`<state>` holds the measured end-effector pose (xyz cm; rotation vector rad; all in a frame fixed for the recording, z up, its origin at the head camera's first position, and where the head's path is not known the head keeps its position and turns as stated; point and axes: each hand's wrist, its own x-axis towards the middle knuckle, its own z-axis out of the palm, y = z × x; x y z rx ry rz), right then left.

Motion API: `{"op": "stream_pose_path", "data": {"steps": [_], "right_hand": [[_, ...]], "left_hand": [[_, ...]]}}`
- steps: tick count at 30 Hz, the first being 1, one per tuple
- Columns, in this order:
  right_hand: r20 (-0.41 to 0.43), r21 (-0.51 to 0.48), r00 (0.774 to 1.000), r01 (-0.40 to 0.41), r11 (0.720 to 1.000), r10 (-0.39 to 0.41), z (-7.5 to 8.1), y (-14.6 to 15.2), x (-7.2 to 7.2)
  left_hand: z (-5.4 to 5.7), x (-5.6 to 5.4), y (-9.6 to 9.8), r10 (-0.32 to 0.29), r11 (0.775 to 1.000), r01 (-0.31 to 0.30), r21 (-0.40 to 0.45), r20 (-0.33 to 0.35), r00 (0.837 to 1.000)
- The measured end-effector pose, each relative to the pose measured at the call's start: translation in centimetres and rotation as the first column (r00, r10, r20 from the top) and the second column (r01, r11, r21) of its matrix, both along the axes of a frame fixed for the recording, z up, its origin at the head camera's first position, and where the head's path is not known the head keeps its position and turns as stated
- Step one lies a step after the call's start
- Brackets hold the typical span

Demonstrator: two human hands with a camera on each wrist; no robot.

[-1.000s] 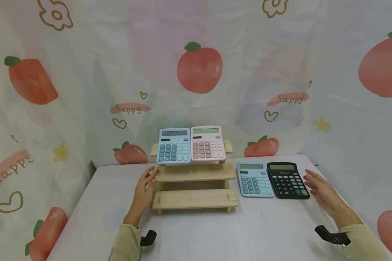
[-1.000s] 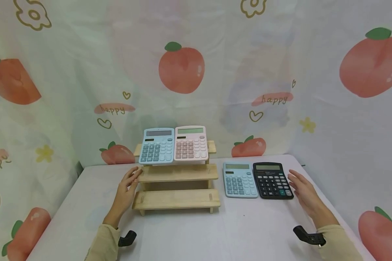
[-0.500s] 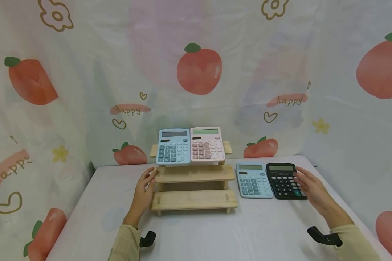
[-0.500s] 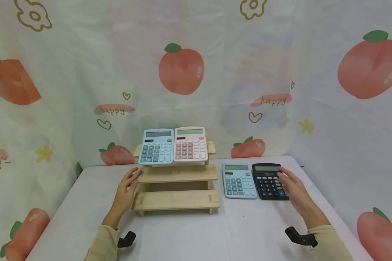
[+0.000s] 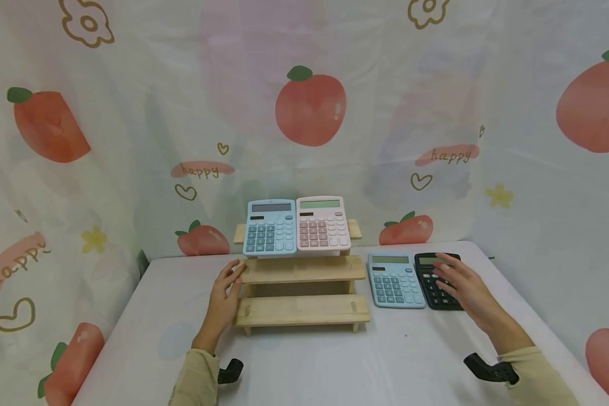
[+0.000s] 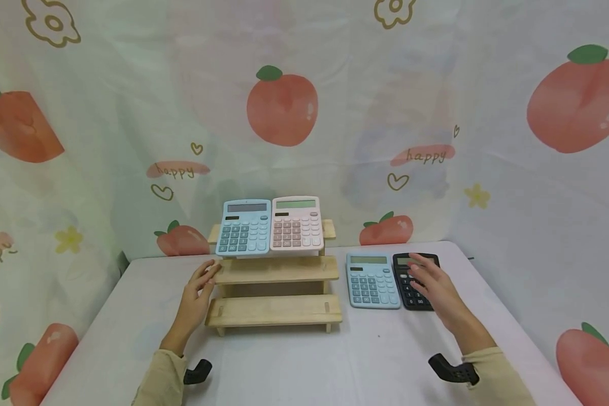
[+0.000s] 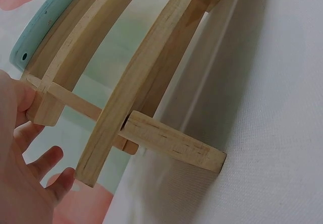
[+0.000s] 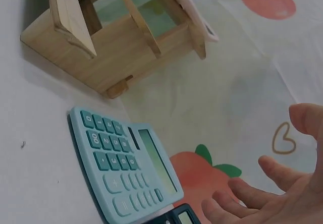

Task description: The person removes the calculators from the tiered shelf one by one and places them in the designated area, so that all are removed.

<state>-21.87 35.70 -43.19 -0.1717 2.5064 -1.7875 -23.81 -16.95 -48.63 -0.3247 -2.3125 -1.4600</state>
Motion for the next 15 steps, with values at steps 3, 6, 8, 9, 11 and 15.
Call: {"op": "stream_pose_path", "data": {"steps": [3,6,8,9,11,15], "right_hand": [[-0.003,-0.008,1.000,-0.018,1.000,0.018,0.3,-1.1,0.0],[0.000,-0.005,1.000,-0.025,1.000,0.025,0.6,-2.1,0.0],[-0.003,-0.004,0.999,-0.038,0.999,0.038,0.8,-2.8,0.0],[-0.005,-0.004,0.999,-0.048,0.999,0.048,0.9,-3.1,0.0],[-0.021,-0.006,0.997,-0.074,0.997,0.074,1.0,-3.6,0.0],[-0.050,-0.024,0.992,-0.118,0.993,0.117,1.3,-4.7,0.0]], "left_hand": [[0.1,0.0,0.1,0.005,1.000,-0.005,-0.008,-0.006,1.000],[0.0,-0.1,0.1,0.008,1.000,-0.008,-0.013,-0.013,1.000],[0.0,-0.2,0.1,0.008,1.000,-0.008,-0.012,-0.015,1.000],[-0.1,-0.2,0.0,0.007,1.000,-0.007,-0.010,-0.015,1.000],[-0.1,-0.2,0.0,0.006,1.000,-0.006,-0.010,-0.013,1.000],[0.0,-0.1,0.0,0.011,1.000,-0.011,-0.012,-0.007,1.000]]}}
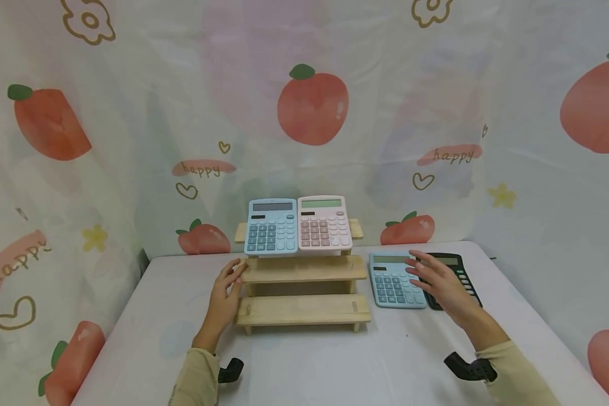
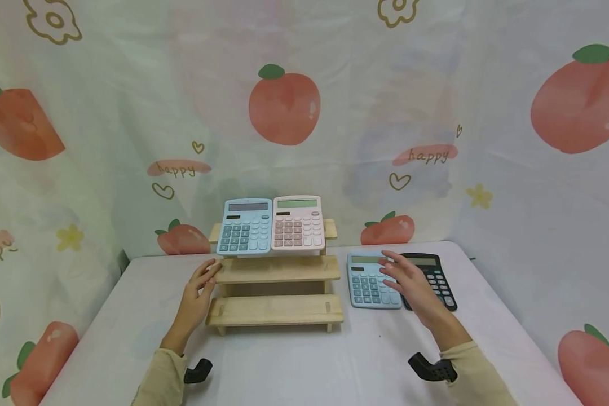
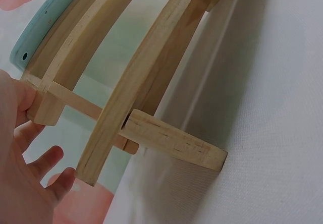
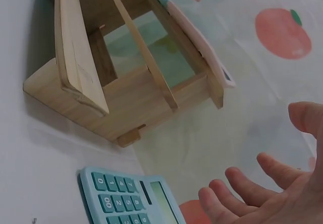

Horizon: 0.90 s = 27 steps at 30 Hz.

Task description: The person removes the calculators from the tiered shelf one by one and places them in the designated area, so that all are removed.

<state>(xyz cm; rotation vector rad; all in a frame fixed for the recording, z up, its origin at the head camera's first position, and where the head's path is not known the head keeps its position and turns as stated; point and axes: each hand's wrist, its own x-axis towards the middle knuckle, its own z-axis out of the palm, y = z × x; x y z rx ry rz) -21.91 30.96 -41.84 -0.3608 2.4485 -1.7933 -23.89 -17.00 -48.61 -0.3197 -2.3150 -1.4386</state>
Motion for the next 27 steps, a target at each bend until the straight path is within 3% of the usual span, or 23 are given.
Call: {"op": "stream_pose_path", "data": {"steps": [13,27], "right_hand": [[-0.034,-0.018,0.998,-0.054,0.998,0.053,0.9,-3.3,-0.6],[0.008,-0.037,0.997,-0.081,0.996,0.081,1.4,-7.1,-2.1]], "left_hand": [[-0.2,-0.1,0.0,0.003,1.000,-0.003,-0.003,-0.004,1.000],[0.0,-0.1,0.0,0.008,1.000,-0.008,-0.002,0.023,1.000]]}}
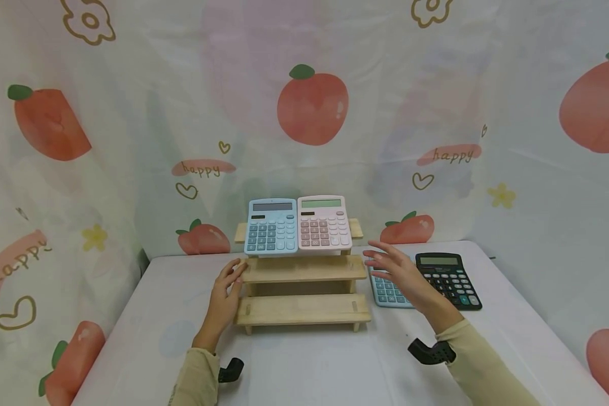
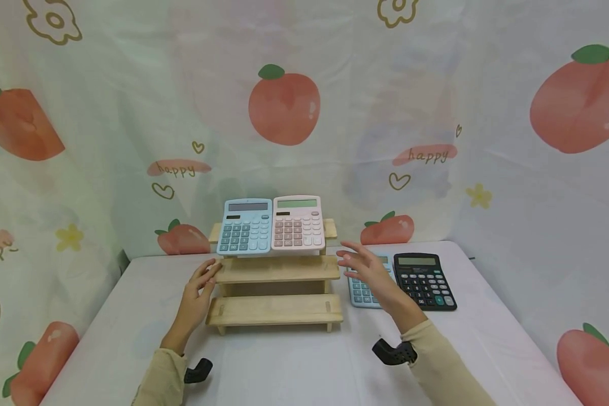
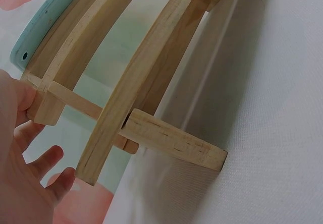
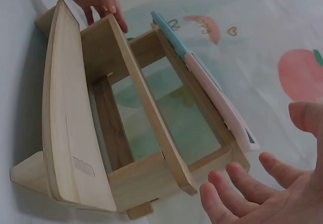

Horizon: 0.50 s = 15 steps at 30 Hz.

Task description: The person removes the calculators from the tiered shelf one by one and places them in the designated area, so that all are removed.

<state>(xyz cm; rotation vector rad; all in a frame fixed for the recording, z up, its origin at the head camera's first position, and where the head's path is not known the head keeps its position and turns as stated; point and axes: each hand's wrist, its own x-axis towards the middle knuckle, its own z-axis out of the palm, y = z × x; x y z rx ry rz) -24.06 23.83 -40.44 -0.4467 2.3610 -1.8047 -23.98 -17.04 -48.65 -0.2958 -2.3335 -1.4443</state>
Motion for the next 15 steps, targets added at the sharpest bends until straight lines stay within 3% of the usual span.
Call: {"op": "stream_pose_path", "data": {"steps": [15], "right_hand": [[0.070,-0.030,0.997,0.023,0.999,-0.021,0.7,-3.5,-1.7]], "left_hand": [[-0.1,-0.1,0.0,-0.014,1.000,0.014,-0.005,-0.026,1.000]]}}
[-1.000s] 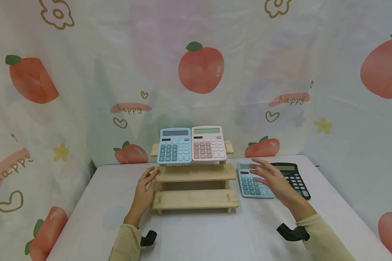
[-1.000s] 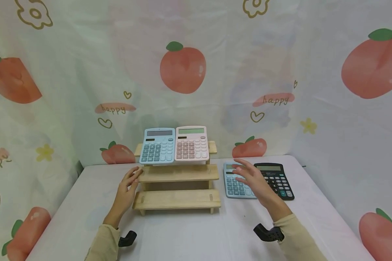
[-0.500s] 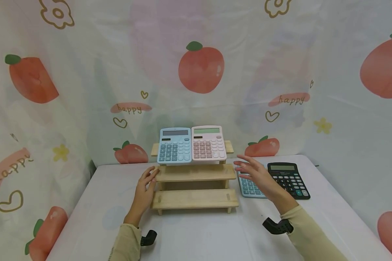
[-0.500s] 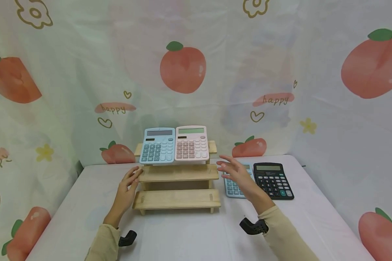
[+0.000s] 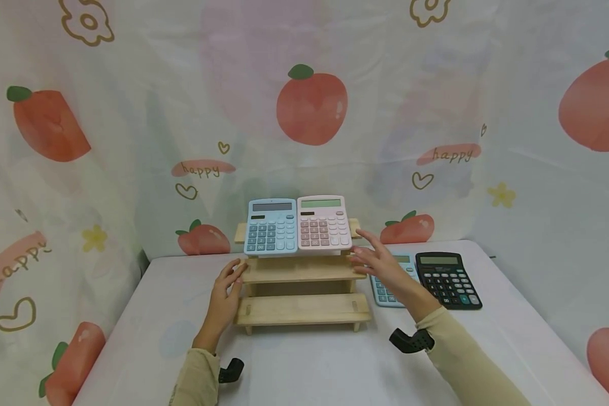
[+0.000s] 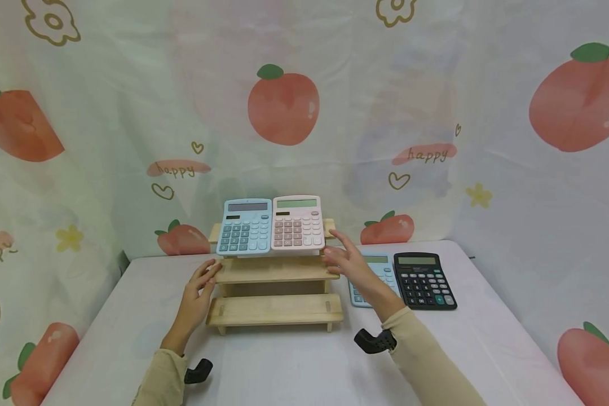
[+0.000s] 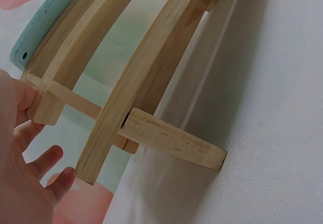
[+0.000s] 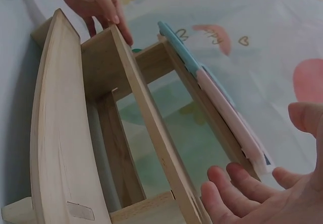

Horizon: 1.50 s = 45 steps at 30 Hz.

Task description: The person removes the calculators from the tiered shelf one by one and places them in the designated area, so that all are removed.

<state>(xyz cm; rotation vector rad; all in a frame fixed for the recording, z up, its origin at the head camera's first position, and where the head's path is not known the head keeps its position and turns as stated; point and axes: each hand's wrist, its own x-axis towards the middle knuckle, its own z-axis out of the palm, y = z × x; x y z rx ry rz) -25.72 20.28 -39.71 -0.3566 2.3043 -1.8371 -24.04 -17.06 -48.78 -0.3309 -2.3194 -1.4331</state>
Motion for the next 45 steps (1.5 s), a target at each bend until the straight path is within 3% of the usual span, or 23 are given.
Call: {"op": "stream_pose_path", "data": {"steps": [8,20,30,37,45], "right_hand": [[0.046,-0.068,0.999,-0.007,0.998,0.010,0.2,-1.2,-1.0],[0.041,-0.083,0.999,0.007,0.997,-0.003,0.3,-2.0,-1.9],[0.010,-0.128,0.999,-0.032,0.991,0.034,0.0,-1.6,-2.2],[0.042,-0.173,0.999,-0.004,0.985,0.011,-0.2,-2.0,-2.3],[0.082,-0.258,0.997,0.014,0.966,0.008,-0.4,-2.1,-2.5]], "left_hand": [[0.2,0.1,0.2,-0.006,1.000,0.006,0.001,-0.020,1.000],[0.3,-0.1,0.2,-0.011,1.000,0.011,0.012,0.004,1.000],[0.4,-0.1,0.1,0.000,1.000,0.000,0.000,0.016,1.000],[0.3,0.1,0.1,-0.013,1.000,0.013,0.011,-0.017,1.000],[0.1,0.1,0.0,0.000,1.000,-0.001,0.013,0.016,1.000]]}}
